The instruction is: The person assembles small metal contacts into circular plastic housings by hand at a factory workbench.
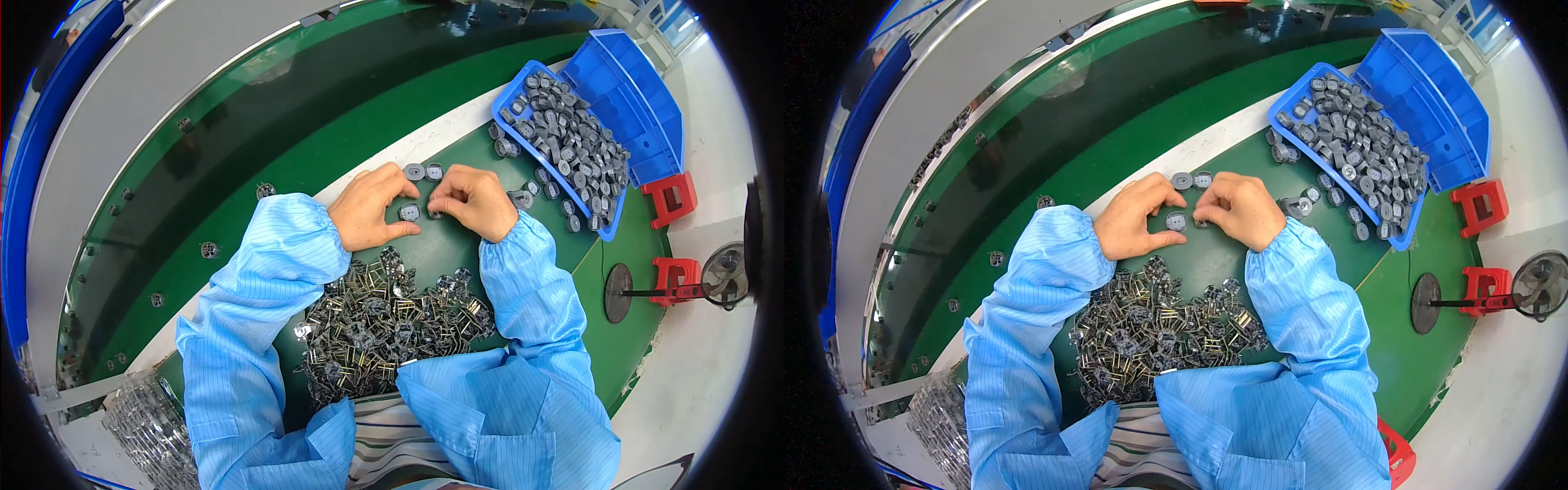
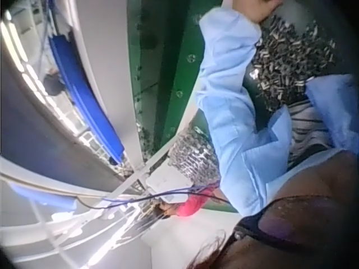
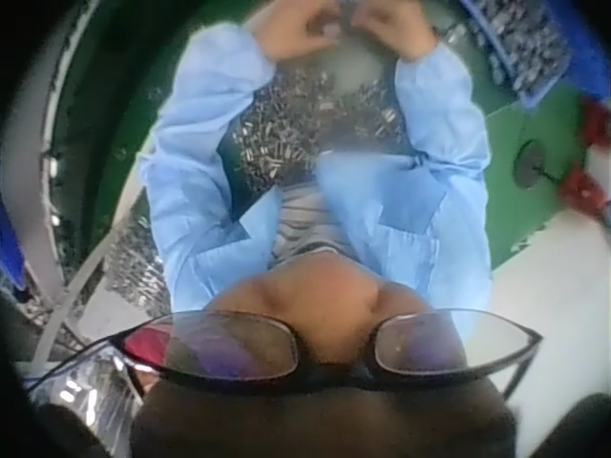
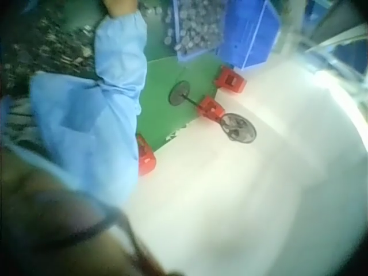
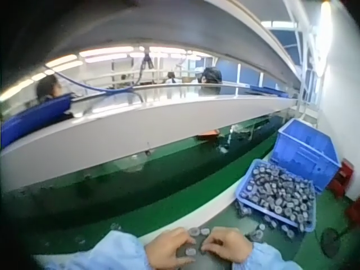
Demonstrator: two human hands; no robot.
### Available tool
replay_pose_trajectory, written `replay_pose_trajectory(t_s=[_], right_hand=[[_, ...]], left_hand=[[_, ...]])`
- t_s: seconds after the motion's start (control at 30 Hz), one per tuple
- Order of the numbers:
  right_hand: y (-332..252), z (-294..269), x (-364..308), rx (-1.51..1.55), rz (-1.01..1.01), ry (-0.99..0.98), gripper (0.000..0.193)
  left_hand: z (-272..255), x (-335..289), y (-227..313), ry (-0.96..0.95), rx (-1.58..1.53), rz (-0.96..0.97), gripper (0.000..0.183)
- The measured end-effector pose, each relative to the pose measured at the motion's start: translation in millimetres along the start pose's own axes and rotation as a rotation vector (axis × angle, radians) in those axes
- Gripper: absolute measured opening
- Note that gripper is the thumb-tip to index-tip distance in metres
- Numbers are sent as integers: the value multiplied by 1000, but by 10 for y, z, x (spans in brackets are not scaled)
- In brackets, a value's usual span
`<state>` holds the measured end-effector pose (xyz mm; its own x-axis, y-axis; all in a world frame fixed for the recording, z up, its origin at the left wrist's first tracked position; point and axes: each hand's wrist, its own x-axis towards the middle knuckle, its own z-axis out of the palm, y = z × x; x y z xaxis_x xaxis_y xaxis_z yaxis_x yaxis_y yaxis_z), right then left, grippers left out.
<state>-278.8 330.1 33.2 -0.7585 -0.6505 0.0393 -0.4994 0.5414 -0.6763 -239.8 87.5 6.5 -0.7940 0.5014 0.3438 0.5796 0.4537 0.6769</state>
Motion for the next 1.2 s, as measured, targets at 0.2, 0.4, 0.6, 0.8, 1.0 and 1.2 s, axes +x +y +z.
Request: replay_pose_trajectory(t_s=[0.2, 0.4, 0.6, 0.8, 1.0, 1.2], right_hand=[[-133, 239, 43, 287, -29, 173, 9], [-91, 290, 65, 111, -183, 244, 16], [-105, 305, 74, -54, -338, 292, 17], [-212, 175, 2, 160, -48, 108, 19], [-282, 313, -31, 330, -429, -218, 26], [-280, 388, -26, 179, -446, -243, 18]], left_hand=[[36, -19, -52, 3, 2, -72, 43], [50, -10, -66, 20, -21, -65, 42], [64, -18, -103, 34, -9, -12, 39], [-168, 15, -103, 36, -68, -123, 35], [-603, -8, -477, 195, 288, -394, 32], [-401, 10, -200, 261, 637, -288, 61]])
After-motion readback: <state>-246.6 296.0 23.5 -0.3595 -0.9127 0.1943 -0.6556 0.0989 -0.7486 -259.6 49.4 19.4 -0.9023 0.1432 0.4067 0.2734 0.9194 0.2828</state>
